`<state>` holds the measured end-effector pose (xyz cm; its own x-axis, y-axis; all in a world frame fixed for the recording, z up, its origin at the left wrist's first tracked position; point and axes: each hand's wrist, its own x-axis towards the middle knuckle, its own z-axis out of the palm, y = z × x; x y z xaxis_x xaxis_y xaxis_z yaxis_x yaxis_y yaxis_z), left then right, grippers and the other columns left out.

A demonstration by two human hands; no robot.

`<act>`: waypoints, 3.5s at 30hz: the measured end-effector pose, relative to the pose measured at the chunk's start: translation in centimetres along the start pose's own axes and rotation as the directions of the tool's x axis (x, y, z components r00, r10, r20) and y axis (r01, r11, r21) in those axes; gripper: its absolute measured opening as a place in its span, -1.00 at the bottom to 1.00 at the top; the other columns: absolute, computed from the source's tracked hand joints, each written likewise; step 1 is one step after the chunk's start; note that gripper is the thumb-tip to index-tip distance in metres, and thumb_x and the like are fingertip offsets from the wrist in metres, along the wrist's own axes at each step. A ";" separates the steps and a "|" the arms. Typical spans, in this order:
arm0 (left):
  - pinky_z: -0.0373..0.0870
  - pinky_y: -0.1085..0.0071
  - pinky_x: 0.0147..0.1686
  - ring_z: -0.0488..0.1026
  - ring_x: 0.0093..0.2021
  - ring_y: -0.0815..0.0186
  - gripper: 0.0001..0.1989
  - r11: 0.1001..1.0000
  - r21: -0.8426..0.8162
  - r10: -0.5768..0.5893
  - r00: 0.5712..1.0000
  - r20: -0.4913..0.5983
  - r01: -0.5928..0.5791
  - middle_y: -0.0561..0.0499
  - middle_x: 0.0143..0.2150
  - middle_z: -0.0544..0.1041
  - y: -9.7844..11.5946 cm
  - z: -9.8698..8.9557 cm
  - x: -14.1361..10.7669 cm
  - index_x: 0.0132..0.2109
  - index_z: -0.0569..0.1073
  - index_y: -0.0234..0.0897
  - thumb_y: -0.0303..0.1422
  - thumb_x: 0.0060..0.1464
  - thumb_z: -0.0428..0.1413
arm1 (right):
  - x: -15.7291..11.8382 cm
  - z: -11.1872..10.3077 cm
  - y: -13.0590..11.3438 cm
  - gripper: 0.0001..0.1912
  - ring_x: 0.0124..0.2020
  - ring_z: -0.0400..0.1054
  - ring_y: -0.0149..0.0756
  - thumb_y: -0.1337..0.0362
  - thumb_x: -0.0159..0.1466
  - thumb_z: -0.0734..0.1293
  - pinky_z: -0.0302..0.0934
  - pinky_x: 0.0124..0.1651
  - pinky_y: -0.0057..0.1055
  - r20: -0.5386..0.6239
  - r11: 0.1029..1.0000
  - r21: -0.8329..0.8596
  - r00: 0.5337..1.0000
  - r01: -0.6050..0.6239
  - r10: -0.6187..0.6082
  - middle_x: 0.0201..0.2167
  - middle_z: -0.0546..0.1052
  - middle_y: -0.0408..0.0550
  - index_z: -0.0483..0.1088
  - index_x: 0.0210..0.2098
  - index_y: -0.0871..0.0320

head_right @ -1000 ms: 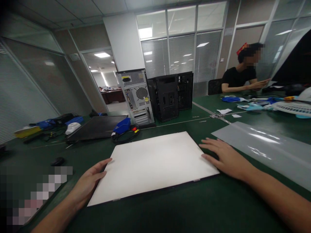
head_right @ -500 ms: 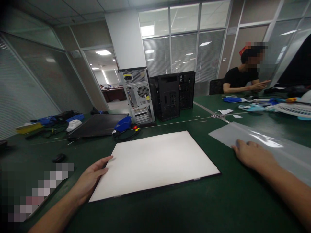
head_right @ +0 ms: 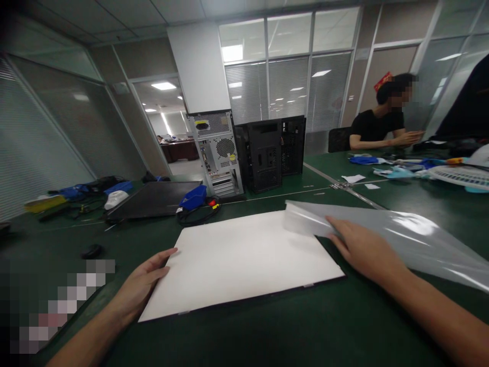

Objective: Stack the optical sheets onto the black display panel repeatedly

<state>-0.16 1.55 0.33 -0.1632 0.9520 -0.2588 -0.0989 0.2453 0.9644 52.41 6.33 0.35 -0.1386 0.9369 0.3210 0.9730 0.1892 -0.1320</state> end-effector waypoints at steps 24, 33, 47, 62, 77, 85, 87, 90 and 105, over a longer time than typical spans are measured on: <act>0.37 0.44 -0.52 0.46 -0.48 0.36 -0.43 0.998 -0.029 -0.051 0.998 -0.039 0.050 -0.05 -0.17 0.55 0.6 1.0 -0.2 0.11 0.37 -0.17 -0.53 -0.11 0.16 | 0.1 2.4 6.8 -0.14 0.03 0.20 0.40 -0.36 0.13 0.02 0.07 -0.09 0.37 0.032 0.925 -0.166 0.935 -0.343 0.352 0.07 0.32 0.35 0.34 0.08 0.16; 0.41 0.42 -0.46 0.49 -0.43 0.34 -0.43 0.999 -0.051 -0.021 0.999 -0.033 0.019 -0.07 -0.15 0.56 0.5 0.6 -0.3 0.11 0.38 -0.18 -0.54 -0.11 0.15 | 0.1 2.2 4.8 -0.21 -0.05 0.29 0.28 -0.32 0.15 0.04 0.20 -0.13 0.25 0.090 0.964 -0.061 0.960 -0.260 0.265 0.05 0.37 0.25 0.36 0.05 0.13; 0.46 0.27 -0.17 0.51 -0.08 0.16 -0.31 0.991 -0.123 0.039 0.999 -0.037 -0.044 -0.20 0.16 0.40 0.9 0.6 -0.6 0.21 0.25 -0.18 -0.59 -0.10 0.14 | -0.3 2.2 -1.6 -0.28 0.06 0.27 0.02 -0.25 0.24 0.02 0.16 0.09 0.09 0.105 0.999 -0.026 0.994 0.021 -0.018 0.12 0.34 0.03 0.23 0.19 0.05; 0.44 0.25 -0.08 0.49 -0.01 0.13 -0.24 0.989 -0.148 0.015 0.997 -0.079 -0.026 -0.25 0.20 0.38 0.6 0.8 -0.3 0.28 0.16 -0.25 -0.61 -0.10 0.13 | -0.1 2.2 2.9 -0.17 0.05 0.25 0.18 -0.32 0.19 -0.01 0.18 -0.01 0.19 0.119 0.968 -0.093 0.963 -0.231 0.242 0.13 0.31 0.20 0.30 0.12 0.18; 0.44 0.30 -0.11 0.49 0.00 0.15 -0.32 0.993 -0.116 0.010 0.997 -0.074 -0.018 -0.19 0.20 0.39 0.4 0.4 -0.1 0.22 0.27 -0.24 -0.58 -0.09 0.14 | -0.4 3.0 -0.2 -0.24 0.09 0.25 0.08 -0.26 0.22 0.02 0.20 0.04 0.09 0.089 0.994 -0.095 0.994 -0.053 0.062 0.15 0.31 0.10 0.26 0.18 0.11; 0.33 0.32 0.05 0.45 0.05 0.20 -0.33 0.991 -0.132 -0.005 0.995 -0.096 -0.008 -0.18 0.22 0.37 0.5 0.6 0.0 0.22 0.27 -0.26 -0.59 -0.09 0.14 | -0.7 2.3 -2.1 -0.28 0.09 0.26 0.01 -0.23 0.24 0.03 0.17 0.11 0.05 0.093 0.997 -0.066 0.995 0.033 -0.027 0.13 0.34 0.05 0.27 0.17 0.08; 0.33 0.31 0.05 0.46 0.04 0.20 -0.34 0.990 -0.138 -0.009 0.995 -0.100 -0.005 -0.18 0.20 0.39 0.5 0.6 -0.1 0.20 0.29 -0.26 -0.59 -0.10 0.15 | -0.8 2.1 -2.5 -0.30 0.08 0.26 0.00 -0.23 0.24 0.04 0.17 0.12 0.03 0.089 0.998 -0.049 0.995 0.047 -0.042 0.12 0.35 0.03 0.29 0.16 0.07; 0.36 0.29 0.03 0.47 0.03 0.18 -0.35 0.990 -0.143 -0.010 0.995 -0.100 -0.004 -0.17 0.19 0.40 0.5 0.7 -0.1 0.19 0.31 -0.26 -0.60 -0.11 0.14 | -0.9 1.9 -2.9 -0.31 0.07 0.27 0.00 -0.22 0.24 0.04 0.18 0.11 0.04 0.098 0.998 -0.027 0.994 0.053 -0.050 0.11 0.37 0.01 0.31 0.15 0.06; 0.37 0.24 0.03 0.39 0.13 0.11 -0.25 0.995 -0.090 0.028 0.997 -0.074 -0.034 -0.22 0.29 0.27 0.4 0.3 -0.2 0.26 0.22 -0.24 -0.59 -0.11 0.17 | -1.2 1.2 -4.2 -0.44 0.07 0.28 -0.10 -0.15 0.27 0.09 0.19 0.11 -0.02 0.087 0.988 0.014 0.984 0.154 -0.154 0.06 0.41 -0.09 0.36 0.08 0.00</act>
<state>0.14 1.54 0.82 -0.2377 0.9424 -0.2353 -0.1811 0.1949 0.9639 48.30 4.81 -0.60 -0.3024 0.9184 0.2549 0.9375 0.3349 -0.0944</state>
